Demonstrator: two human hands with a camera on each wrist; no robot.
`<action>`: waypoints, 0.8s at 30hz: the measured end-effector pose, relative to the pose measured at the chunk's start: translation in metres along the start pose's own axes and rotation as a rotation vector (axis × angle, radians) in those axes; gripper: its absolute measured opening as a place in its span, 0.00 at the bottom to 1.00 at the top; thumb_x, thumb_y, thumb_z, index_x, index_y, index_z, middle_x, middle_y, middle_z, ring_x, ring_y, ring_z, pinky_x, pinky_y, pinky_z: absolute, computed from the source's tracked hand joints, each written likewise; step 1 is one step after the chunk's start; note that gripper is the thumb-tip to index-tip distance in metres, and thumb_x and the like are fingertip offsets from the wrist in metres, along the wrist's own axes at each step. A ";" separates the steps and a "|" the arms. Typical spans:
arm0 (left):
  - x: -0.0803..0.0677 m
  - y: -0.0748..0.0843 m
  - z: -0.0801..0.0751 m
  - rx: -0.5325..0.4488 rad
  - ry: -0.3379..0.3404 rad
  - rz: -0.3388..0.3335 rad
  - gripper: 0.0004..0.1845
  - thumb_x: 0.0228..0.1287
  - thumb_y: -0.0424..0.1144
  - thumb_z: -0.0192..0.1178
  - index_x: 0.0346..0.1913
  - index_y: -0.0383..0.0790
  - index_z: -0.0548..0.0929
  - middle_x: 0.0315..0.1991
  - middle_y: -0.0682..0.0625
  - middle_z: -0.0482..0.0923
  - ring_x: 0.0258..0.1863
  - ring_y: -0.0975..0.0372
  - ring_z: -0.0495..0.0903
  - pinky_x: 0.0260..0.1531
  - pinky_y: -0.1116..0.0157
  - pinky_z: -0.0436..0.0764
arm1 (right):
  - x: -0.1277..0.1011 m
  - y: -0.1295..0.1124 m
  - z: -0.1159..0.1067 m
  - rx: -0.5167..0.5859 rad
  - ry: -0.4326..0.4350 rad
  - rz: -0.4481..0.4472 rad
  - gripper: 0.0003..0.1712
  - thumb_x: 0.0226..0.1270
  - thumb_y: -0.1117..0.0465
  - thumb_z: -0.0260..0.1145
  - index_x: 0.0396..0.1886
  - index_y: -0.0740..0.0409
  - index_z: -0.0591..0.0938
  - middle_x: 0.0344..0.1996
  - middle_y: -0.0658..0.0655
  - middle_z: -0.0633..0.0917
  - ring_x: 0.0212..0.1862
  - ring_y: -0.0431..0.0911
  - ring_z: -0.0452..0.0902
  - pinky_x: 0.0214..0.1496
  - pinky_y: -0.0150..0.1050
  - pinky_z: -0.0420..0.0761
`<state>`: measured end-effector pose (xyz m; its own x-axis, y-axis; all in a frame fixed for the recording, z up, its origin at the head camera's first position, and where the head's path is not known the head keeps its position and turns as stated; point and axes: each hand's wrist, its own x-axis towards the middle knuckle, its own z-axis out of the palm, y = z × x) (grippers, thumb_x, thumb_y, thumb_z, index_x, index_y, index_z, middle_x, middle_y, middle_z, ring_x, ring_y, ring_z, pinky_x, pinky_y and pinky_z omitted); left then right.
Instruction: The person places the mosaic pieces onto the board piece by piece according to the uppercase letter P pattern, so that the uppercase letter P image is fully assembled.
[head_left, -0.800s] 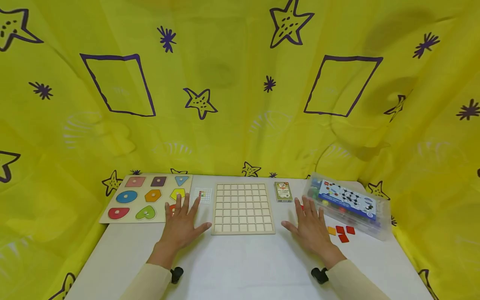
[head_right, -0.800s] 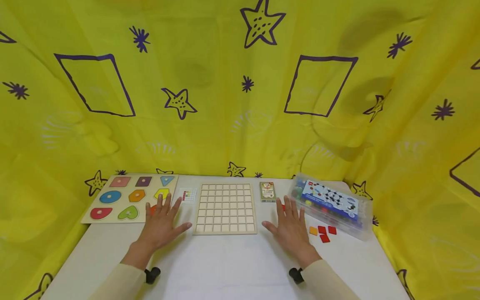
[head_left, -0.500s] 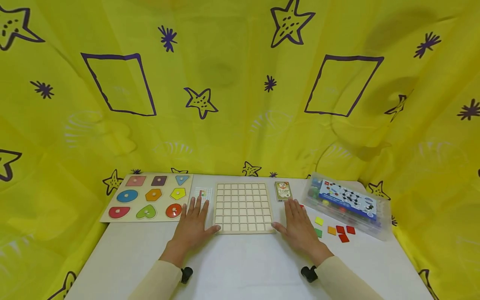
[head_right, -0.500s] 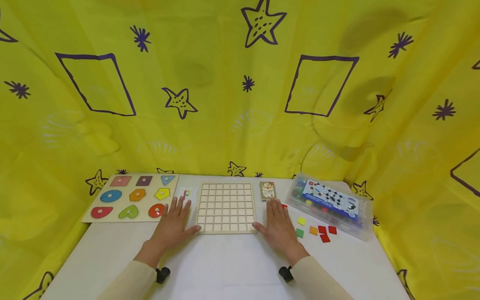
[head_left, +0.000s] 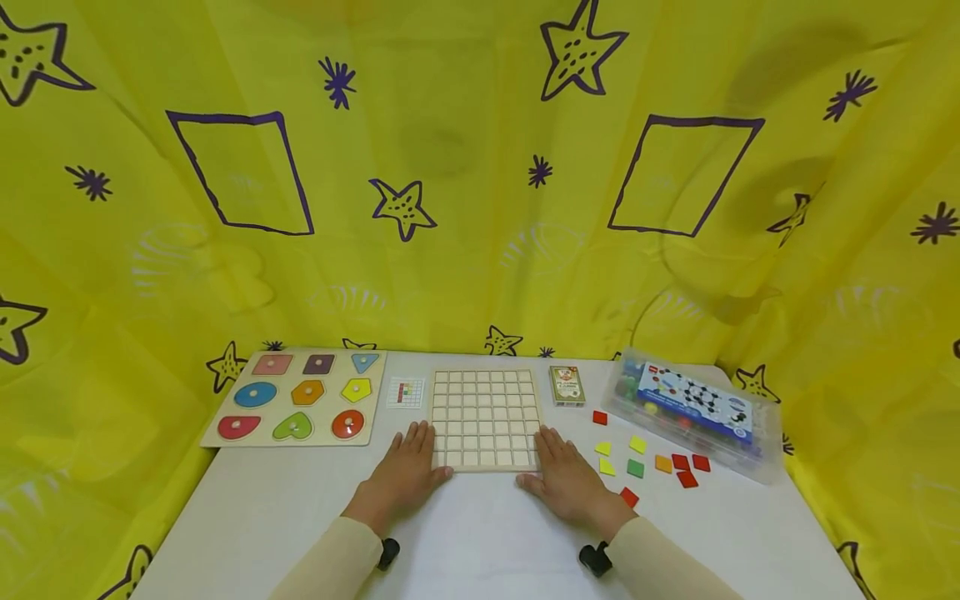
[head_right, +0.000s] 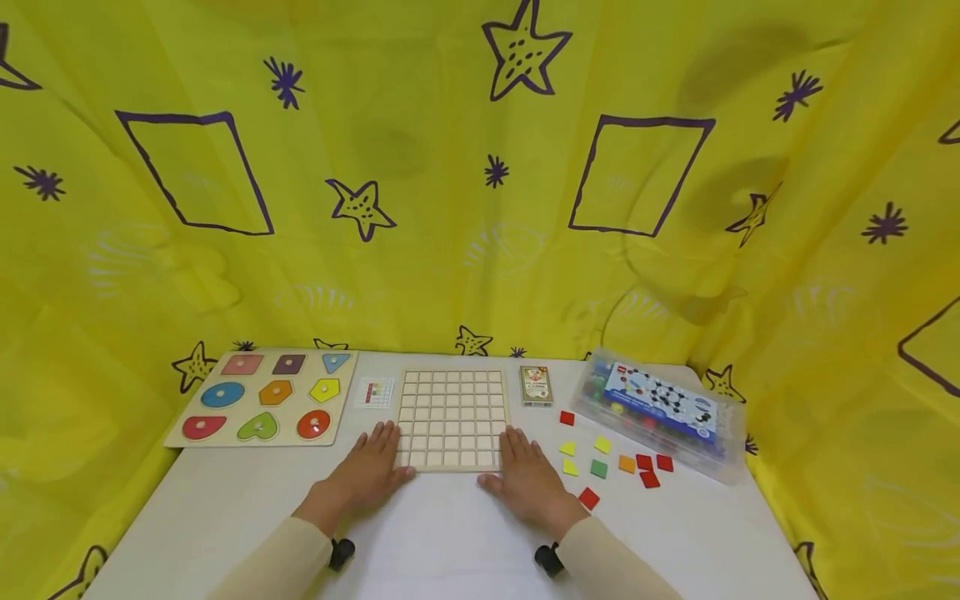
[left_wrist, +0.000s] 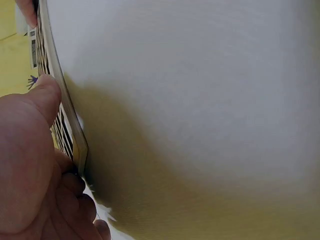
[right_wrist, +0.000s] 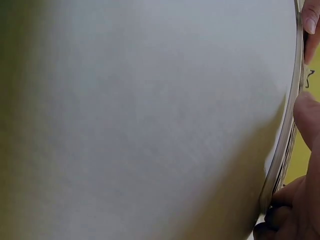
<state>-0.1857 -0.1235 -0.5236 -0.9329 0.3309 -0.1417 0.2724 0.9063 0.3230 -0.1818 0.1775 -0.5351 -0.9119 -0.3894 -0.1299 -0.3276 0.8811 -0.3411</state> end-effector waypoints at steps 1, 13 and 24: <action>-0.002 0.001 0.001 0.002 -0.001 0.004 0.44 0.79 0.56 0.56 0.79 0.23 0.59 0.82 0.30 0.56 0.83 0.40 0.53 0.83 0.41 0.55 | -0.002 -0.001 0.000 -0.001 0.002 -0.001 0.51 0.80 0.37 0.58 0.80 0.74 0.60 0.83 0.71 0.58 0.84 0.64 0.51 0.85 0.62 0.56; -0.044 0.002 0.014 -0.016 -0.040 0.061 0.42 0.79 0.55 0.57 0.79 0.25 0.61 0.82 0.32 0.56 0.83 0.40 0.53 0.81 0.39 0.58 | -0.046 -0.012 0.009 0.013 -0.012 -0.011 0.51 0.79 0.36 0.59 0.80 0.73 0.61 0.83 0.70 0.58 0.84 0.64 0.52 0.83 0.64 0.58; -0.092 0.007 0.019 -0.055 -0.056 0.095 0.41 0.77 0.52 0.60 0.78 0.24 0.63 0.81 0.31 0.58 0.82 0.39 0.56 0.79 0.36 0.60 | -0.092 -0.023 0.018 0.029 -0.038 -0.035 0.53 0.74 0.35 0.63 0.81 0.70 0.62 0.82 0.68 0.61 0.83 0.63 0.56 0.82 0.66 0.60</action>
<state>-0.0937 -0.1422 -0.5258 -0.8886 0.4301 -0.1591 0.3442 0.8548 0.3884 -0.0864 0.1885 -0.5318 -0.8898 -0.4302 -0.1523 -0.3514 0.8588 -0.3727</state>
